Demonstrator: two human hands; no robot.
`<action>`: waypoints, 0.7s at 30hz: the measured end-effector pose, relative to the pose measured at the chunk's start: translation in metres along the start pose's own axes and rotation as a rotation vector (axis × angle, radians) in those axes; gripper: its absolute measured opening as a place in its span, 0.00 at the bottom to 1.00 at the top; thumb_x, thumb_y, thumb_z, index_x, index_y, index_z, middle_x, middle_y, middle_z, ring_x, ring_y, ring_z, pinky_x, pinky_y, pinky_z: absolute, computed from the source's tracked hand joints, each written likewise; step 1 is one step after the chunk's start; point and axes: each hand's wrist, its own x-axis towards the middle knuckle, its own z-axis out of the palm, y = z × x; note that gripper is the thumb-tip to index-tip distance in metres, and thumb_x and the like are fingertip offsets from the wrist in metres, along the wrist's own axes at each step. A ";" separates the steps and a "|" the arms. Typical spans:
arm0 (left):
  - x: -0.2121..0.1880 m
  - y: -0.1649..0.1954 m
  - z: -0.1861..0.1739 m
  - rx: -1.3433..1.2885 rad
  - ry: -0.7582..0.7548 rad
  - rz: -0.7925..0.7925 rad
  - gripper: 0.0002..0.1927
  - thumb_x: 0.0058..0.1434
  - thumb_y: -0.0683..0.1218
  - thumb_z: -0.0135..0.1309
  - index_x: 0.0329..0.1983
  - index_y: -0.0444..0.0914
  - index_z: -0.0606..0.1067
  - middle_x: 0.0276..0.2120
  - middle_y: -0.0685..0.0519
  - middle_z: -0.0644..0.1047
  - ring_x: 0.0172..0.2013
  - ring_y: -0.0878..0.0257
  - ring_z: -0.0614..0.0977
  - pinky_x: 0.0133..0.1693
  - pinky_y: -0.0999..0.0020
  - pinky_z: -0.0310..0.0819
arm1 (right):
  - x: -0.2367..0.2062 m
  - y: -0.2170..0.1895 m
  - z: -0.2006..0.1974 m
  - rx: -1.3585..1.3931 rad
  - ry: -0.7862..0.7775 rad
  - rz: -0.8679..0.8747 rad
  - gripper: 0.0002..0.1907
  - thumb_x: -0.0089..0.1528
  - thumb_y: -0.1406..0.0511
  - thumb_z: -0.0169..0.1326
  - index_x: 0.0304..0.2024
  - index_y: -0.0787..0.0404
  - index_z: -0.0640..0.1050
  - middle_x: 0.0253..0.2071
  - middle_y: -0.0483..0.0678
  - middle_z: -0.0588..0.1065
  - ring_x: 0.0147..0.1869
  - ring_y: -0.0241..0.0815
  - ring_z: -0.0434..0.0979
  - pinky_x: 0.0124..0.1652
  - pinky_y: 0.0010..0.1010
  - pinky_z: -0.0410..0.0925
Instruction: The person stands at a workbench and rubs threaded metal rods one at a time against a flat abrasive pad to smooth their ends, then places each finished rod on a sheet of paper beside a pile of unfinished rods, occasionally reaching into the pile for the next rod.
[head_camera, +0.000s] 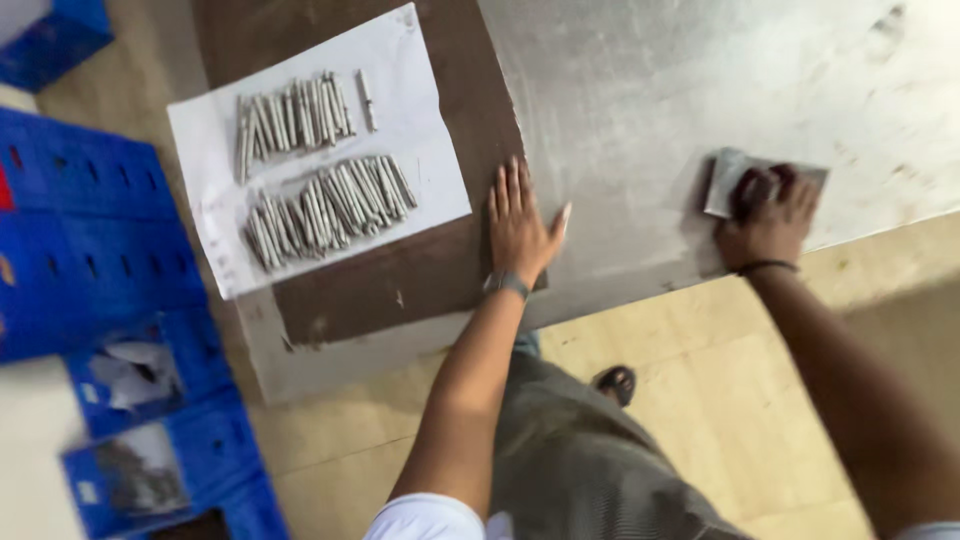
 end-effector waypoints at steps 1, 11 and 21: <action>-0.023 0.006 -0.006 0.003 -0.031 -0.008 0.48 0.64 0.68 0.47 0.76 0.31 0.55 0.75 0.41 0.55 0.75 0.45 0.54 0.72 0.47 0.46 | 0.002 -0.001 0.000 -0.012 -0.008 0.016 0.34 0.54 0.61 0.56 0.63 0.61 0.69 0.68 0.68 0.62 0.75 0.74 0.54 0.75 0.60 0.44; -0.069 0.023 -0.027 0.024 -0.089 -0.059 0.46 0.65 0.68 0.47 0.75 0.33 0.55 0.75 0.46 0.55 0.74 0.48 0.54 0.71 0.44 0.43 | 0.005 -0.012 -0.009 0.032 0.074 -0.039 0.20 0.64 0.65 0.53 0.57 0.63 0.71 0.65 0.62 0.67 0.68 0.69 0.63 0.70 0.58 0.51; 0.057 -0.008 -0.012 0.069 -0.108 -0.124 0.42 0.69 0.69 0.41 0.77 0.39 0.54 0.76 0.52 0.55 0.75 0.50 0.54 0.73 0.44 0.42 | -0.007 0.026 0.019 -0.009 0.065 -0.128 0.17 0.62 0.72 0.50 0.54 0.61 0.71 0.61 0.57 0.67 0.66 0.62 0.63 0.68 0.56 0.56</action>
